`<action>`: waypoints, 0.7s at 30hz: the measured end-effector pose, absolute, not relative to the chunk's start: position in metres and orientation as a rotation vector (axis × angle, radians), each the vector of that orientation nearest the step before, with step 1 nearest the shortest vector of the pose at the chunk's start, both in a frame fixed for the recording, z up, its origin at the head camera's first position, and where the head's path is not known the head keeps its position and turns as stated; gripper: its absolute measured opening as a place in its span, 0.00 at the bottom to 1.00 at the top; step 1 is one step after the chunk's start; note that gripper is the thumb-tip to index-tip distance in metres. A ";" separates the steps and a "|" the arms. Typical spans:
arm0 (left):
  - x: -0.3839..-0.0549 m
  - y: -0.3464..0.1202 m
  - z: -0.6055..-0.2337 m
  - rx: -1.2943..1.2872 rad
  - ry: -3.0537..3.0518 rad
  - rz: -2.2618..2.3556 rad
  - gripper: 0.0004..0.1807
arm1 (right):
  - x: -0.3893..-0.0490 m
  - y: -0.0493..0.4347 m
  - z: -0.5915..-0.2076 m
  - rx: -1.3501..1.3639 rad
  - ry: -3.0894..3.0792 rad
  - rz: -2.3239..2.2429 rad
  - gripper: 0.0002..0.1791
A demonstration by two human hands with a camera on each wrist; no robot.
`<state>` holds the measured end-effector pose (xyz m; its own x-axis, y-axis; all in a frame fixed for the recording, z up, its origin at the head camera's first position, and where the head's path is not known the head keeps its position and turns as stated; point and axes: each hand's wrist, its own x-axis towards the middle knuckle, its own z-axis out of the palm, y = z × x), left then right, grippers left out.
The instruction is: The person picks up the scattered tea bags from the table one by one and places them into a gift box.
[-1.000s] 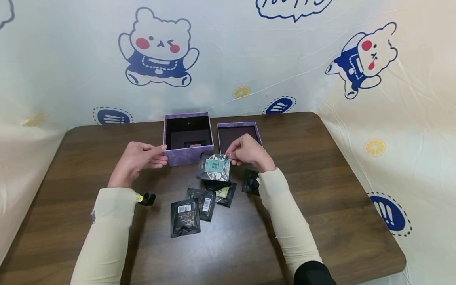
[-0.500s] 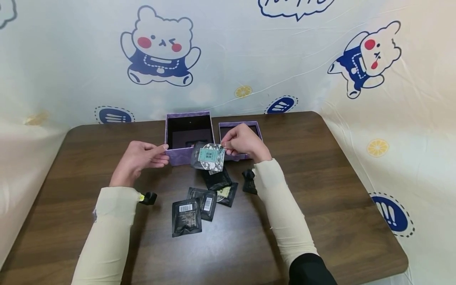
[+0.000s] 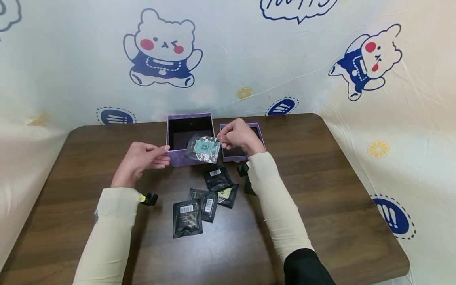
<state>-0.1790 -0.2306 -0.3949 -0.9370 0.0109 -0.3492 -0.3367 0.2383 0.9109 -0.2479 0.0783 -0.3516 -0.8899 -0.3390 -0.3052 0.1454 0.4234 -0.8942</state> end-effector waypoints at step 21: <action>-0.180 -0.231 -0.397 -0.325 2.174 1.801 0.30 | -0.285 0.058 -0.341 -0.120 2.250 -1.589 0.10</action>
<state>-0.1798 -0.2314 -0.3969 -0.9298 0.0161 -0.3678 -0.3584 0.1891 0.9142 -0.2849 0.0585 -0.3405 -0.9234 -0.2845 -0.2577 0.1477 0.3564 -0.9226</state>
